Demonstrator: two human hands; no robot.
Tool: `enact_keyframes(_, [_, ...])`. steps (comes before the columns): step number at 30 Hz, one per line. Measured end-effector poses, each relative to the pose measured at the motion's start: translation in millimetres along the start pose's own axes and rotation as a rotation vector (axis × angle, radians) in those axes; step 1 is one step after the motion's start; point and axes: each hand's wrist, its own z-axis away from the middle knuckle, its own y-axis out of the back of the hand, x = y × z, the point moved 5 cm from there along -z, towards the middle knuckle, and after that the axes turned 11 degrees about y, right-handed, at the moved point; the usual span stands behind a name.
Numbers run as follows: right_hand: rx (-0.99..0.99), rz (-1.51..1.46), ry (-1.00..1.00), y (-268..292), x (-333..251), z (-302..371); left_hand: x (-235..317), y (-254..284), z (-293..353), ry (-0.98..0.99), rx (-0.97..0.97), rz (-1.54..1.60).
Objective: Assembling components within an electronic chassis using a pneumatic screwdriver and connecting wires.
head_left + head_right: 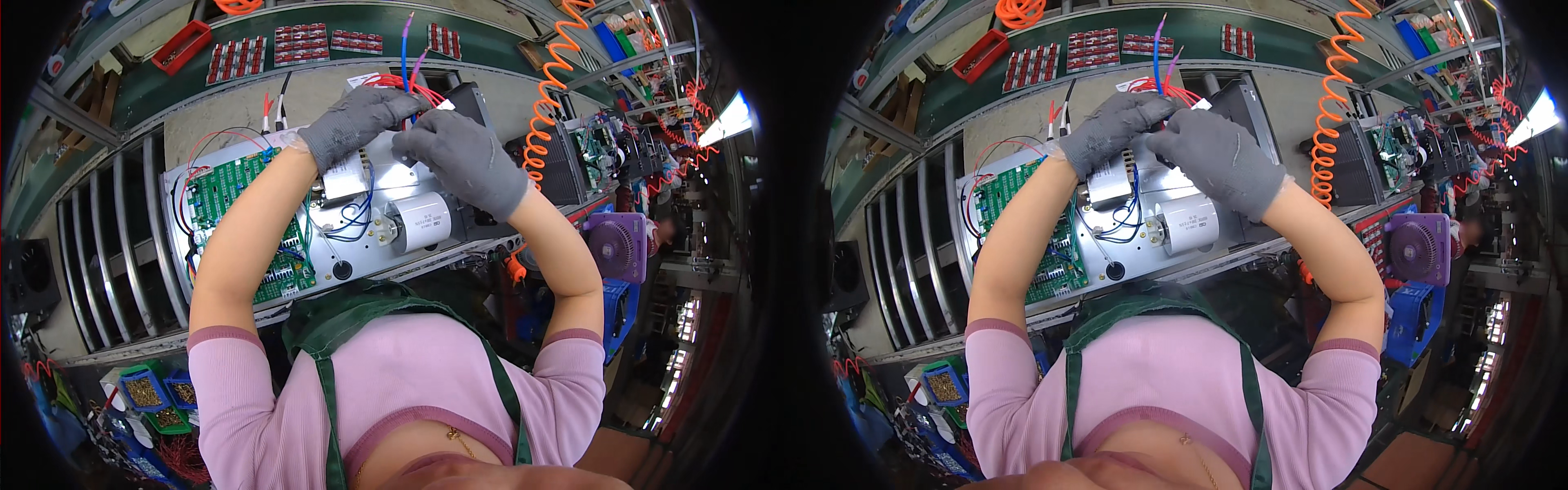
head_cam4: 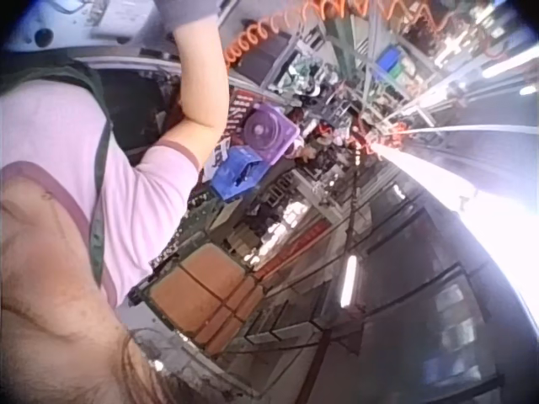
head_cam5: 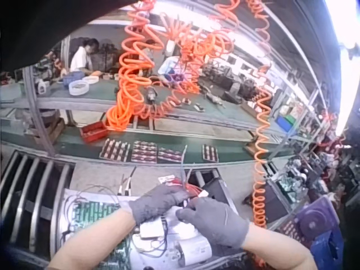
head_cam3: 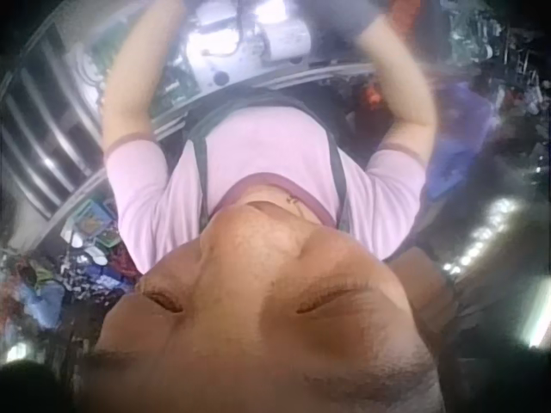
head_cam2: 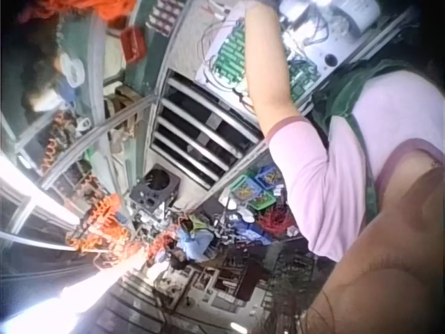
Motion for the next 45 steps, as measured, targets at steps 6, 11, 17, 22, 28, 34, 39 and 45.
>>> enact_keyframes(6, [-0.153, 0.301, 0.227, -18, -2, -21, -21, 1, -5, 0.146, -0.04, 0.286])
enact_keyframes(11, [-0.369, 0.42, 0.347, -31, -9, -35, -22, 2, -7, 0.223, 0.007, 0.18])
enact_keyframes(17, [-0.472, 0.415, 0.321, -31, -9, -43, -37, 4, -27, 0.095, 0.075, -0.254])
enact_keyframes(22, [-0.503, 0.423, 0.351, -32, -12, -45, -25, 4, -16, 0.002, 0.115, -0.375])
enact_keyframes(28, [-0.565, 0.286, 0.253, -26, -10, -43, -17, 6, -9, 0.121, 0.085, -0.253])
enact_keyframes(34, [0.115, 0.17, 0.171, 48, -23, -10, -21, 0, -9, 0.021, 0.044, 0.147])
enact_keyframes(39, [0.016, -0.615, -0.068, 38, -55, 122, 7, -6, 19, 0.37, 0.133, 0.097])
enact_keyframes(45, [-0.46, -0.792, -1.081, -237, -37, 342, -22, -12, 0, 0.371, 0.118, 0.232])
